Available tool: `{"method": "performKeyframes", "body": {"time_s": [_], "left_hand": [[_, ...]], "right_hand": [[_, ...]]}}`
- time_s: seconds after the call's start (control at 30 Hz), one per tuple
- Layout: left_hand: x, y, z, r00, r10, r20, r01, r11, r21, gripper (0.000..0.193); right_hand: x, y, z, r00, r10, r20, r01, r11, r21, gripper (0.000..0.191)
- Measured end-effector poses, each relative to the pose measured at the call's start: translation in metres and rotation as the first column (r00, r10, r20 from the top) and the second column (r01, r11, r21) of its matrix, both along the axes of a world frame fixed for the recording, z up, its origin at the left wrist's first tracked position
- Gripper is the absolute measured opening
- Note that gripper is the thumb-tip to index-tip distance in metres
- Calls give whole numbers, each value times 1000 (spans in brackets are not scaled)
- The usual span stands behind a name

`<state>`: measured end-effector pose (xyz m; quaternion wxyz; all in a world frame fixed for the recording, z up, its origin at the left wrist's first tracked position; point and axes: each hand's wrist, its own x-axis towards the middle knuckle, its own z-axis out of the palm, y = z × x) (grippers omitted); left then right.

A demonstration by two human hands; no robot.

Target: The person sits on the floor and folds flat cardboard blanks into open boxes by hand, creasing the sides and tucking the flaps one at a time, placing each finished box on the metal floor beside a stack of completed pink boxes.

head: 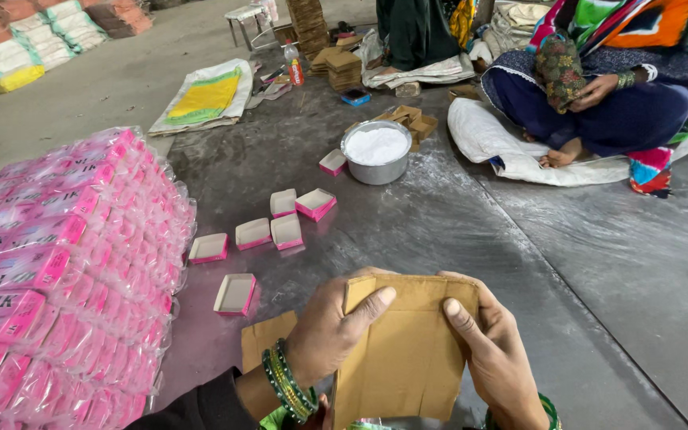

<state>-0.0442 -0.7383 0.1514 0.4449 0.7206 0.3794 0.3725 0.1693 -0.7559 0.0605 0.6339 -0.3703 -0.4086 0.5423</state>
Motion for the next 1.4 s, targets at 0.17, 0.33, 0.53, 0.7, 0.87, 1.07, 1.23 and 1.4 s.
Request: {"method": "performKeyframes", "body": {"time_s": [0.17, 0.33, 0.53, 0.7, 0.87, 1.07, 1.23, 1.4], "left_hand": [[-4, 7, -6, 990, 124, -71, -125, 992, -13, 34], [-9, 15, -14, 993, 77, 89, -60, 981, -182, 31], [-14, 18, -13, 959, 104, 266, 20, 905, -425, 23], [-11, 10, -2, 976, 146, 161, -75, 921, -381, 28], [-4, -4, 8, 989, 36, -146, -39, 999, -15, 30], [-5, 4, 2, 983, 84, 164, -48, 977, -208, 35], [-6, 7, -7, 941, 30, 336, 77, 950, -301, 28], [-12, 1, 0, 988, -147, 53, 146, 989, 33, 12]], "right_hand": [[10, 6, -2, 982, 130, -139, -133, 991, -14, 46], [20, 9, -27, 927, 238, -291, -217, 971, 102, 29], [27, 15, -48, 956, 285, -68, -236, 887, 398, 12], [16, 14, -40, 952, 279, -125, -239, 935, 263, 17], [-2, 10, -25, 963, 171, -206, -170, 985, 24, 33], [6, 9, -13, 986, 18, -164, -23, 999, -28, 37], [13, 11, -12, 975, 61, -214, -72, 997, -40, 36], [19, 16, -15, 939, 138, -314, -164, 985, -56, 33]]}}
